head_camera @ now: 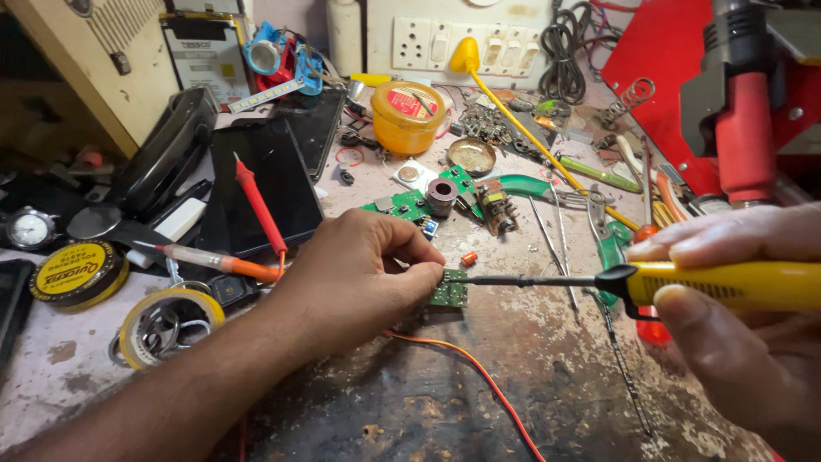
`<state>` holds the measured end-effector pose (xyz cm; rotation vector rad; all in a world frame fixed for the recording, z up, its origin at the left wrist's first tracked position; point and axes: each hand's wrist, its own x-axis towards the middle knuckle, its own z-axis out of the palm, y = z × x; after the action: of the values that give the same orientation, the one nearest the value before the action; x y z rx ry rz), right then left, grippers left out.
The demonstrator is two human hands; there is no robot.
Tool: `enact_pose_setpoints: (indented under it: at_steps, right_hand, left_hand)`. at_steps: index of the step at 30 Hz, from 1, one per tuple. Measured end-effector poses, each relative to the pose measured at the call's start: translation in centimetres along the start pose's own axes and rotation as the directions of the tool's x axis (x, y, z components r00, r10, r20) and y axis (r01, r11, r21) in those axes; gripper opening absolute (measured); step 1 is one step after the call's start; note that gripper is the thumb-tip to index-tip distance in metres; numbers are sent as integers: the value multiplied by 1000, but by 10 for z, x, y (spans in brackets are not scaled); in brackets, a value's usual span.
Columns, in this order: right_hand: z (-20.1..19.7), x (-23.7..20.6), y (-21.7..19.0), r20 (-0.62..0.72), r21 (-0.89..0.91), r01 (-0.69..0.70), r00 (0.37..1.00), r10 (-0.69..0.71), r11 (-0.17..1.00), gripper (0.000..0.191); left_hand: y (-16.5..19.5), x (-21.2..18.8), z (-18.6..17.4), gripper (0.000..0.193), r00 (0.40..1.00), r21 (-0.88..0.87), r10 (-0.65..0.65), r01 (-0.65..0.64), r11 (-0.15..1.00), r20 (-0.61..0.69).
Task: The person repairs a small green circuit board at a cluttered electronics workbench. They first handle and inspect the board and a small component, then use a soldering iron to solder points on the board, repositioning it and checking it between soldering passes.
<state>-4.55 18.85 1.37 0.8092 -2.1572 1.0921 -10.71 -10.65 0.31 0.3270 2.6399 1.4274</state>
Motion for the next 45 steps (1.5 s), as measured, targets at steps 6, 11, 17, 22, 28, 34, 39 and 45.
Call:
enact_pose_setpoints:
  at_steps: [6, 11, 17, 22, 28, 34, 39, 45]
  right_hand:
    - [3, 10, -30, -62, 189, -230, 967, 246, 955, 38]
    - [3, 22, -35, -52, 140, 73, 996, -66, 987, 28]
    - [3, 31, -51, -111, 158, 122, 988, -105, 980, 25]
    - [5, 42, -71, -107, 149, 148, 985, -133, 978, 26]
    - [2, 44, -77, -100, 144, 140, 987, -126, 980, 26]
    - [1, 46, -78, -104, 110, 158, 984, -147, 981, 24]
    - [1, 47, -78, -94, 136, 167, 983, -155, 977, 25]
    - [0, 44, -78, -108, 120, 152, 984, -140, 981, 25]
  left_hand:
    - [7, -7, -9, 27, 1000, 19, -24, 24, 1000, -13]
    - [16, -17, -21, 26, 1000, 44, -30, 30, 999, -3]
    - [33, -26, -42, 24, 996, 54, -90, 88, 995, 27]
    - [42, -33, -54, 25, 996, -41, -78, 80, 996, 53]
    - [47, -37, -58, 25, 994, -22, -99, 100, 995, 47]
    - [45, -39, -58, 27, 995, 36, -91, 90, 995, 28]
    - [48, -39, -60, 27, 996, 40, -82, 81, 996, 25]
    - [49, -41, -60, 28, 997, 78, -78, 78, 994, 3]
